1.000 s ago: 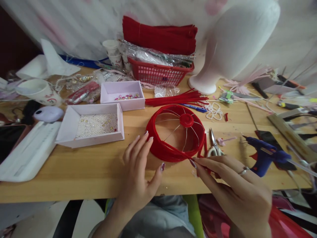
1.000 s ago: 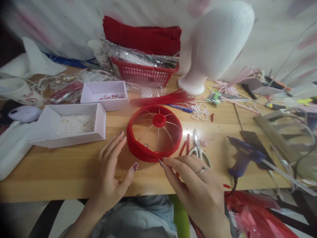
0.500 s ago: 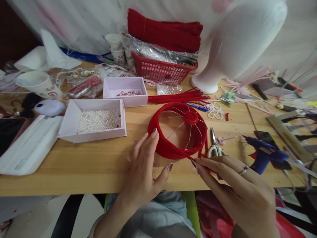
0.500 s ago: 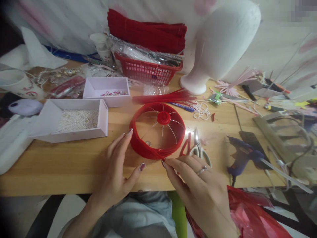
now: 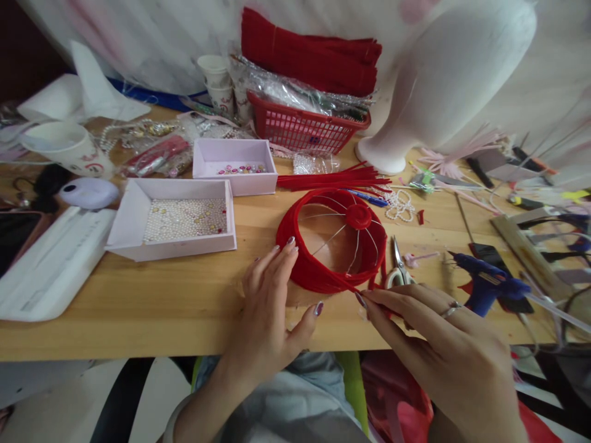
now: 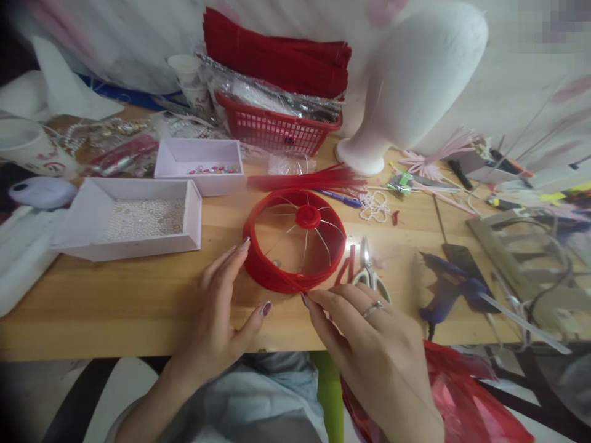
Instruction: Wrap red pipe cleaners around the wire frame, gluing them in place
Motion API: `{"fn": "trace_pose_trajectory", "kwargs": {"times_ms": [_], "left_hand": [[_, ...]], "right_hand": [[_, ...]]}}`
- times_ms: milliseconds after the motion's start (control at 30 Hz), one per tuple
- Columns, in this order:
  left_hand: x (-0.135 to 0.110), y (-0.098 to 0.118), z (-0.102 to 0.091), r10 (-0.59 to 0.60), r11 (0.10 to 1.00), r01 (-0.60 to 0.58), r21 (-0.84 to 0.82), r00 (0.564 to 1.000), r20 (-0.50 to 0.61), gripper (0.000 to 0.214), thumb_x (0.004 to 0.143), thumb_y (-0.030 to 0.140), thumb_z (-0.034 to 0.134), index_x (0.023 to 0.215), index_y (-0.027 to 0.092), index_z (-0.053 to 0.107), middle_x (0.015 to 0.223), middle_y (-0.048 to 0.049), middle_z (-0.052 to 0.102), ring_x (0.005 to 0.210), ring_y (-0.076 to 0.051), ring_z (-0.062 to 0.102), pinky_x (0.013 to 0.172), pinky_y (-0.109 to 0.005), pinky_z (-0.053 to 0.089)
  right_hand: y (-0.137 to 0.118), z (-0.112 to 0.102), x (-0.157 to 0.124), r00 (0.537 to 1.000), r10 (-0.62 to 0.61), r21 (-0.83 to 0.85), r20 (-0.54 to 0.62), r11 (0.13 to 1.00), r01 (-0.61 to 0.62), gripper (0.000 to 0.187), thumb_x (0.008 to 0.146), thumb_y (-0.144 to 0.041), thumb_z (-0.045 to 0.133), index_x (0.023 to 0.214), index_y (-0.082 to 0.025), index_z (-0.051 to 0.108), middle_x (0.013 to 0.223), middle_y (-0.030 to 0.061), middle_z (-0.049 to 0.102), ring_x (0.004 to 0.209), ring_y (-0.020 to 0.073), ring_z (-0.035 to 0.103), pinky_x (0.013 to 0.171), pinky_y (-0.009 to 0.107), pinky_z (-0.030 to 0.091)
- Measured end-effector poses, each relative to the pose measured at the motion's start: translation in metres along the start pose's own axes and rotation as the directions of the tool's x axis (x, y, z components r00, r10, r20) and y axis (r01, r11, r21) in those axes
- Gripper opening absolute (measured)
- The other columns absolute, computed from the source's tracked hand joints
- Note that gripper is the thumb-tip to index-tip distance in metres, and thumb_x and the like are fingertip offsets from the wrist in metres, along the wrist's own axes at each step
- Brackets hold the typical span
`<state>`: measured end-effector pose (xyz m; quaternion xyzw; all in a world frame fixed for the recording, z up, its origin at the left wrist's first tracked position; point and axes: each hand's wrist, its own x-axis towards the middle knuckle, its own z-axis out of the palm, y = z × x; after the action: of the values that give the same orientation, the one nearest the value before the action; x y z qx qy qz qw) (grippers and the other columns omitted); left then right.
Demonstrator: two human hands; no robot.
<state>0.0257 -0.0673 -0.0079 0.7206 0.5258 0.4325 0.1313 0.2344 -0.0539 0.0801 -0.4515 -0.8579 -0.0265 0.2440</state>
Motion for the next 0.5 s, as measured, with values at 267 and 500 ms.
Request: {"fn": "trace_pose_trajectory", "kwargs": {"times_ms": [267,500], "left_hand": [[-0.001,-0.001,0.000,0.012,1.000,-0.012,-0.017,1.000,-0.003,0.072,0.096,0.025,0.062,0.158,0.013,0.028,0.158,-0.0180,0.046,0.149,-0.027,0.038,0.123,-0.045,0.034],[0.000,-0.002,0.000,0.058,0.998,-0.059,0.031,0.998,0.026,0.053,0.098,0.024,0.060,0.147,0.016,0.041,0.159,-0.0200,0.044,0.147,-0.030,0.039,0.120,-0.050,0.032]], "right_hand": [[0.004,-0.007,0.009,0.996,-0.066,-0.057,0.066,0.996,0.070,0.009,0.102,-0.019,0.057,0.100,-0.020,0.065,0.087,0.0007,0.074,0.074,0.0134,0.072,0.066,0.026,0.050],[0.005,-0.008,0.013,0.992,-0.077,-0.098,0.098,0.991,0.087,0.012,0.103,-0.020,0.055,0.099,-0.019,0.066,0.083,0.0004,0.074,0.071,0.0144,0.072,0.063,0.027,0.048]]}}
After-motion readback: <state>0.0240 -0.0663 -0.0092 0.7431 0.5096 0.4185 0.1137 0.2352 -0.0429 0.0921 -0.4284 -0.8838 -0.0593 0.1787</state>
